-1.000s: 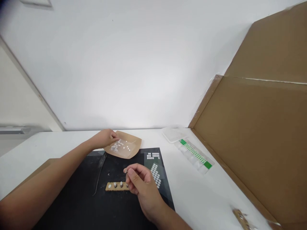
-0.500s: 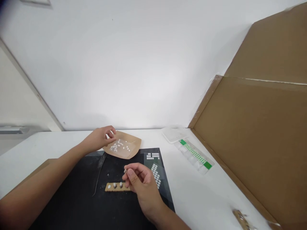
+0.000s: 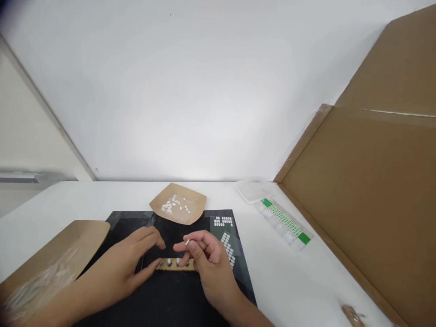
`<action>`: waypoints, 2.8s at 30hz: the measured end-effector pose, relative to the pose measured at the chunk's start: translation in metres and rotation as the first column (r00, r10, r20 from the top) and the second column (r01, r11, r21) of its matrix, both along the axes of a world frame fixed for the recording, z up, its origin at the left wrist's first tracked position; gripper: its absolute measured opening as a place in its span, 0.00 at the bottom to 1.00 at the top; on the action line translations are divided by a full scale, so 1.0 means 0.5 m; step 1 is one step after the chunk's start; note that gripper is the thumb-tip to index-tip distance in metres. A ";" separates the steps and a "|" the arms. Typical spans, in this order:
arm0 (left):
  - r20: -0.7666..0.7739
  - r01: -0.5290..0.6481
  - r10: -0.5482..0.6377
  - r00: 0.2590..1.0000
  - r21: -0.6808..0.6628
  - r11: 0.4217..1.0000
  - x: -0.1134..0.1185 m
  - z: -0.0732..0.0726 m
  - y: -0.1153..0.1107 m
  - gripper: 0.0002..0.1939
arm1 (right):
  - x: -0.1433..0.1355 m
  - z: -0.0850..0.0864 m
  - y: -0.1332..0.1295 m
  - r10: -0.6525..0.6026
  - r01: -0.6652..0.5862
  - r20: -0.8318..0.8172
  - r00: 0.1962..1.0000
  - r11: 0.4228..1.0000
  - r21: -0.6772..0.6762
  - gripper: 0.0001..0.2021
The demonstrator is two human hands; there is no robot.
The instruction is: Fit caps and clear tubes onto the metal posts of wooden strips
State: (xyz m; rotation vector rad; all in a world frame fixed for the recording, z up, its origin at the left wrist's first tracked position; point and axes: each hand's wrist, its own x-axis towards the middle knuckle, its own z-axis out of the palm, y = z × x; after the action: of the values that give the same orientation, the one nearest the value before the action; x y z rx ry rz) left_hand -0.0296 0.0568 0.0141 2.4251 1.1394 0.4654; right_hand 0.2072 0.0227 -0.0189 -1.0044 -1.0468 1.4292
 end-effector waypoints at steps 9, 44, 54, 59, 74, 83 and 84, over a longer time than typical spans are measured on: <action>-0.096 -0.033 0.030 0.995 -0.033 0.999 0.002 -0.054 -0.001 0.12 | 0.003 -0.007 -0.002 -0.039 0.009 0.266 0.963 0.993 0.115 0.16; 0.139 0.010 0.010 0.990 -0.143 0.990 0.017 -0.079 -0.016 0.03 | -0.030 -0.018 -0.027 -0.201 -0.323 0.773 0.602 0.824 0.466 0.07; 0.108 -0.043 0.072 0.992 -0.257 0.965 0.015 -0.067 -0.019 0.06 | -0.051 -0.011 -0.026 -0.286 -0.327 0.812 0.508 0.808 0.490 0.07; 0.098 -0.092 0.127 0.987 -0.298 0.950 0.015 -0.067 -0.022 0.08 | -0.053 -0.020 -0.020 -0.258 -0.349 0.830 0.494 0.816 0.461 0.07; 0.040 -0.136 0.156 0.987 -0.313 0.940 0.017 -0.073 -0.026 0.05 | -0.051 -0.018 -0.018 -0.290 -0.340 0.865 0.408 0.831 0.439 0.05; 0.025 -0.139 0.155 0.988 -0.325 0.935 0.019 -0.064 -0.025 0.03 | -0.054 -0.026 -0.016 -0.385 -0.267 0.847 0.366 0.829 0.492 0.08; 0.024 -0.140 0.156 0.987 -0.326 0.935 0.019 -0.064 -0.024 0.03 | -0.053 -0.026 -0.015 -0.381 -0.267 0.849 0.366 0.831 0.488 0.08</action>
State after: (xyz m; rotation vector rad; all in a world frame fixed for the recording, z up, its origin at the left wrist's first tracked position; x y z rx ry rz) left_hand -0.0200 0.0446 -0.0181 2.0455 1.2731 0.3499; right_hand 0.1804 0.0150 -0.0318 -1.3924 -2.0948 0.2154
